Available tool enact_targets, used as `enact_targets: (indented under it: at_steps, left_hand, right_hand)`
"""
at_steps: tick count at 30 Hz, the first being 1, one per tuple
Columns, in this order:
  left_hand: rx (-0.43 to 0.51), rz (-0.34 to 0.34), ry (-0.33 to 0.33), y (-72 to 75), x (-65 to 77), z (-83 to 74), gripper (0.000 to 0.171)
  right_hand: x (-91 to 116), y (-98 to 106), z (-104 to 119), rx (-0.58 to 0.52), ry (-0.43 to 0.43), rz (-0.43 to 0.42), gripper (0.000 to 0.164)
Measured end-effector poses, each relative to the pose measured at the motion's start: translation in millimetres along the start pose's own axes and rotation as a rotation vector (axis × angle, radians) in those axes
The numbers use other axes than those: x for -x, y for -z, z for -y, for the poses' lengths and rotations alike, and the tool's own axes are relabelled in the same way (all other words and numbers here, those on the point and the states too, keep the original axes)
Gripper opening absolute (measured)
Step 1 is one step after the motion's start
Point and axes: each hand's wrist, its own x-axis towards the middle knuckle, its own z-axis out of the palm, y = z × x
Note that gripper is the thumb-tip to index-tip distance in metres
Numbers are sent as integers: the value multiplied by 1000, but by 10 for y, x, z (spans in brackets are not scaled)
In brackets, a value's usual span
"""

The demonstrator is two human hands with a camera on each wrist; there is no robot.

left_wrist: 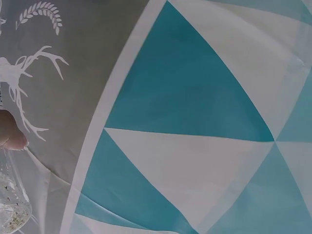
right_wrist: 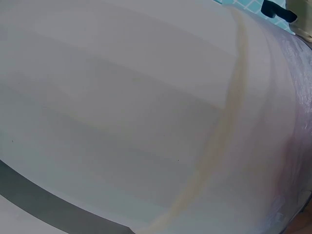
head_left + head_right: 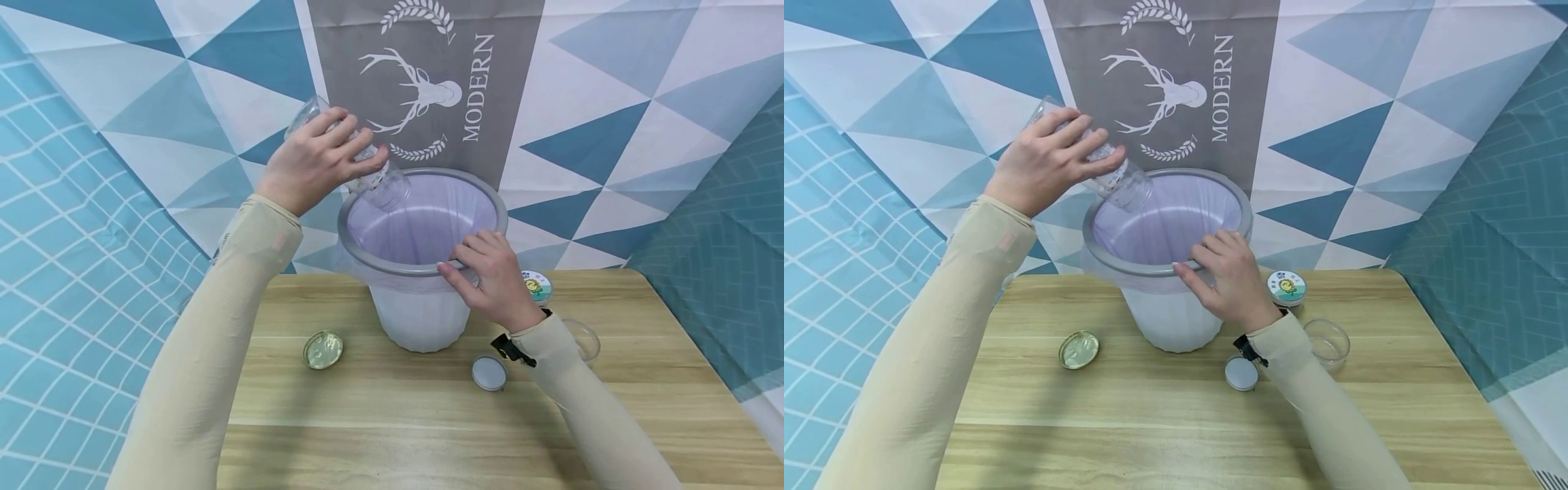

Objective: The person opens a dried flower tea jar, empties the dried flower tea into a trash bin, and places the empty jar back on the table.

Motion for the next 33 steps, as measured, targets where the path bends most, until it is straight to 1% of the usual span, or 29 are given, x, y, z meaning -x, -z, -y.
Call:
enact_targets:
  at_steps: [5, 9, 15, 22, 24, 27, 33]
  left_hand:
    - [-21, 15, -33, -5, 19, -6, 64]
    - [-17, 13, -46, 1, 23, -20, 63]
    - [-29, 12, -50, 8, 26, -28, 64]
    - [-13, 2, -34, 0, 66, -36, 63]
    - [9, 2, -20, -7, 82, -44, 63]
    - [72, -2, 21, -16, 113, -62, 63]
    - [237, -65, 138, -27, 166, -112, 52]
  right_hand:
    - [0, -1, -1, -1, 0, 0, 60]
    - [3, -2, -5, -2, 7, -4, 59]
    - [9, 10, -1, 0, 8, -8, 58]
    - [7, 10, 7, -2, 7, -5, 59]
    - [6, 6, 6, -3, 9, -6, 58]
    - [3, 1, 5, -4, 11, -9, 58]
    - [-2, 2, 6, -10, 3, -3, 59]
